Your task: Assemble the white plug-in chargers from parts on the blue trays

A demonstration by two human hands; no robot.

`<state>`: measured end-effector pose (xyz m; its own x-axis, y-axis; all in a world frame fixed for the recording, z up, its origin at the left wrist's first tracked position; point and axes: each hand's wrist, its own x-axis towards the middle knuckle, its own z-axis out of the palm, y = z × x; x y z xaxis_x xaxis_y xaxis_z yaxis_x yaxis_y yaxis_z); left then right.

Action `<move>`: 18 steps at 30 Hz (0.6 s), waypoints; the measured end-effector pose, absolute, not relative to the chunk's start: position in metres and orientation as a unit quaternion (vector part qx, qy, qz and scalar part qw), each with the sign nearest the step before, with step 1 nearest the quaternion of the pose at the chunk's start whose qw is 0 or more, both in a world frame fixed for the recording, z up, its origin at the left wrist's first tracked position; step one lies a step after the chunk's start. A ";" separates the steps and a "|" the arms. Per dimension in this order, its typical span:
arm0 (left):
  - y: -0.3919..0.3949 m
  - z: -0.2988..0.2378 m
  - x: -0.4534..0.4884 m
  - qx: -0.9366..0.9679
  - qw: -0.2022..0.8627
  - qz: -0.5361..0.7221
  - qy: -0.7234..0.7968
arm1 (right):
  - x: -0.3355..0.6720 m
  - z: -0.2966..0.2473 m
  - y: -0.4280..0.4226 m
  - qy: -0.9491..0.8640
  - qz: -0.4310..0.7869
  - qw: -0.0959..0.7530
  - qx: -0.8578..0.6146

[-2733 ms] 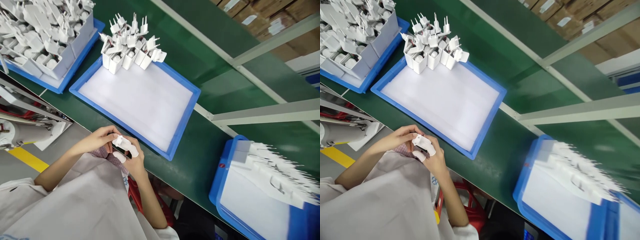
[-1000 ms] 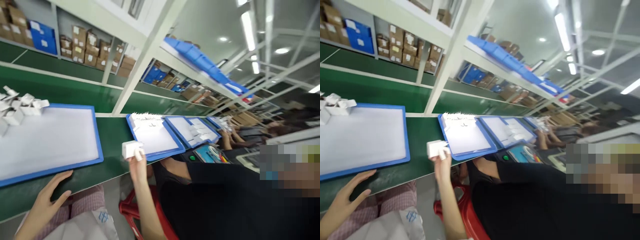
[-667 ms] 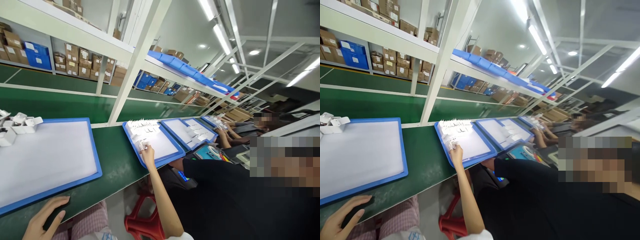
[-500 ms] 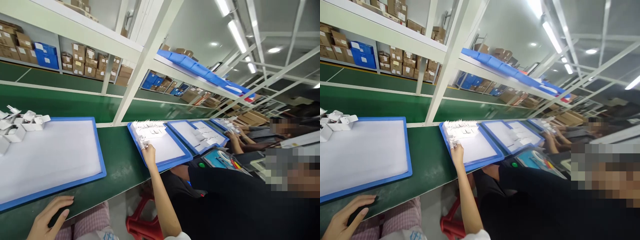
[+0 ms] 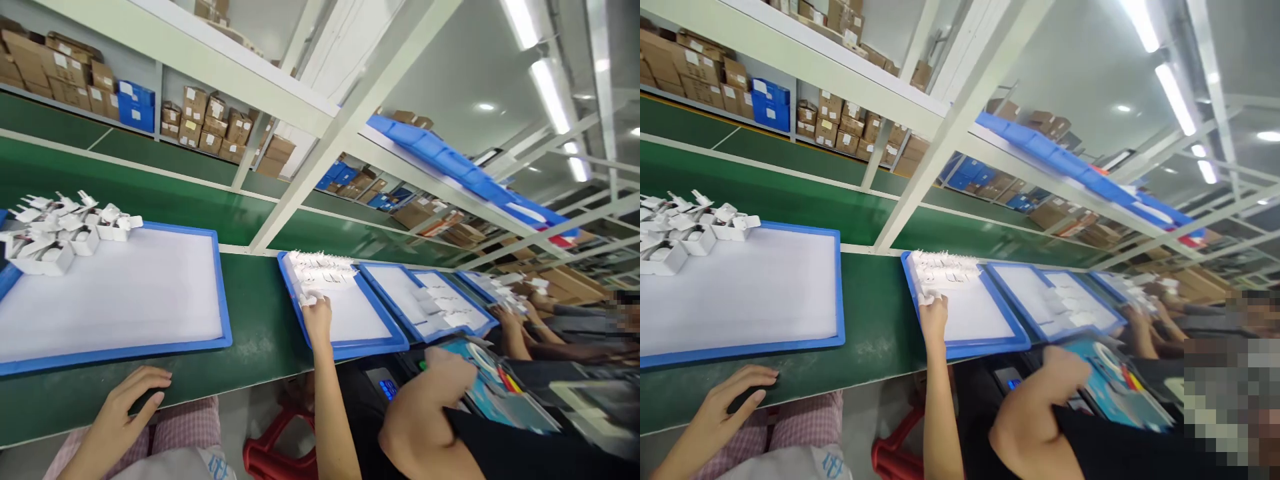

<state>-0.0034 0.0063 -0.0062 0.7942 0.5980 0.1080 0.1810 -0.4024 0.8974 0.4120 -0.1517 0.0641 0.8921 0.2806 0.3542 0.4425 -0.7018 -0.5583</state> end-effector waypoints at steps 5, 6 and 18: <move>0.001 0.000 -0.003 0.791 0.536 0.197 0.220 | 0.329 0.079 -0.118 -0.293 -0.156 0.343 -0.879; 0.001 0.002 -0.003 0.790 0.540 0.199 0.211 | 0.309 0.080 -0.105 -0.357 -0.121 0.350 -0.858; 0.000 0.007 -0.001 0.677 0.632 0.282 0.250 | 0.200 0.013 0.191 -0.512 0.210 0.364 -0.750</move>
